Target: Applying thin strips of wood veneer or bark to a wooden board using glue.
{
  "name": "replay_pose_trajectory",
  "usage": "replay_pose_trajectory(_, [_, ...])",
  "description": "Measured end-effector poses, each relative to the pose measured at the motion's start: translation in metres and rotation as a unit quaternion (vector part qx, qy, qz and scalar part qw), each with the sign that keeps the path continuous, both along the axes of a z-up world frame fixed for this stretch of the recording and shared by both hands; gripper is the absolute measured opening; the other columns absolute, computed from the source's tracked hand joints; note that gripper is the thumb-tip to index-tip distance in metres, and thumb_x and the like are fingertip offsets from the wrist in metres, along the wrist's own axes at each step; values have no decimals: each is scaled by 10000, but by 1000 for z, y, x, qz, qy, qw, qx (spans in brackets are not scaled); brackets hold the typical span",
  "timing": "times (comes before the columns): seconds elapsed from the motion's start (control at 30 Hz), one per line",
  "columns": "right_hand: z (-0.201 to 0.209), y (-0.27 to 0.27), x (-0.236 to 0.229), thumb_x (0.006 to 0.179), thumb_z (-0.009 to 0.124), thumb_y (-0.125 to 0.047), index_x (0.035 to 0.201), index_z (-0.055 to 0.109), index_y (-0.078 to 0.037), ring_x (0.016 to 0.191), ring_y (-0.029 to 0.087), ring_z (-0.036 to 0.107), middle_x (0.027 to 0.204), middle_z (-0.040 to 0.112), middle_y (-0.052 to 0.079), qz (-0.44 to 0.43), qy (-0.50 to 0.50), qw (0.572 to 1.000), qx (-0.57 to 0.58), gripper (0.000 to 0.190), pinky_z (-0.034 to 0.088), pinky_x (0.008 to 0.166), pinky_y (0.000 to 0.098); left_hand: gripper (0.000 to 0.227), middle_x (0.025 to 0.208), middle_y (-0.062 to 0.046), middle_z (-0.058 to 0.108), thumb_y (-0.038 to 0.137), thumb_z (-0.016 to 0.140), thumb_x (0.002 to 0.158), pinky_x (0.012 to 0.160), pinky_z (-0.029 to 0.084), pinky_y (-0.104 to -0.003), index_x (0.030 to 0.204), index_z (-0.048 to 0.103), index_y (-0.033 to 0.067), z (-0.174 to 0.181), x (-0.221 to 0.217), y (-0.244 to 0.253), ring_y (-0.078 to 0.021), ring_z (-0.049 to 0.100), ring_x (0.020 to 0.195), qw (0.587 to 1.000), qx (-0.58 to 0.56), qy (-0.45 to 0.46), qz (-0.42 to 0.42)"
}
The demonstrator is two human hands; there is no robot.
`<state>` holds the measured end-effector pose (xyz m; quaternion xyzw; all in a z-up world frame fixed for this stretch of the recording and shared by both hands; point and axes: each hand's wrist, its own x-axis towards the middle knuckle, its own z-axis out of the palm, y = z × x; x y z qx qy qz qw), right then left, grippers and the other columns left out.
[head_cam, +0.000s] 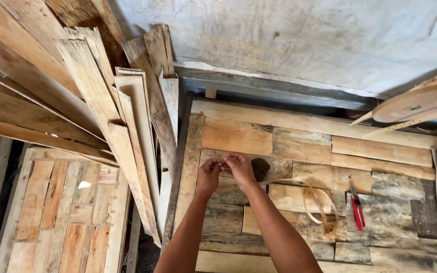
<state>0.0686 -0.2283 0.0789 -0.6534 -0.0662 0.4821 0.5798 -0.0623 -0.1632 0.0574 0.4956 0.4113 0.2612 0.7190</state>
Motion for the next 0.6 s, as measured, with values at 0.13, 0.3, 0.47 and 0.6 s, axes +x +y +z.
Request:
replay_pose_trajectory(0.13, [-2, -44, 2, 971, 722, -204, 1040, 671, -43, 883, 173, 741, 978, 737, 58, 21, 11, 1000, -14, 182, 632, 791, 327, 164, 922, -46, 766, 110, 640, 1004, 741, 565, -277, 1075, 728, -9, 2, 3, -27, -103, 686, 808, 998, 38, 21, -36])
replay_pose_trajectory(0.3, [31, -83, 3, 1016, 656, -260, 971, 671, -58, 752, 114, 659, 855, 690, 22, 45, -157, 985, -52, 207, 575, 686, 317, 267, 842, -60, 757, 184, 711, 958, 652, 541, -299, 1166, 739, 19, 38, 11, -57, -118, 653, 719, 989, 42, 99, -97])
replay_pose_trajectory(0.47, [24, -122, 21, 1031, 672, -264, 999, 663, -62, 704, 142, 579, 816, 647, 51, 15, -215, 970, -114, 204, 488, 637, 362, 327, 827, -80, 757, 284, 734, 926, 658, 560, -342, 1143, 738, 40, 15, 24, -81, -149, 701, 729, 971, 84, 157, -157])
replay_pose_trajectory(0.6, [10, -134, 47, 995, 690, -258, 1001, 661, -68, 707, 129, 602, 840, 670, 24, -28, -250, 962, -108, 192, 516, 614, 356, 364, 819, -123, 758, 388, 744, 923, 675, 561, -415, 976, 776, 30, 2, 38, -93, -238, 722, 720, 944, 126, 231, -200])
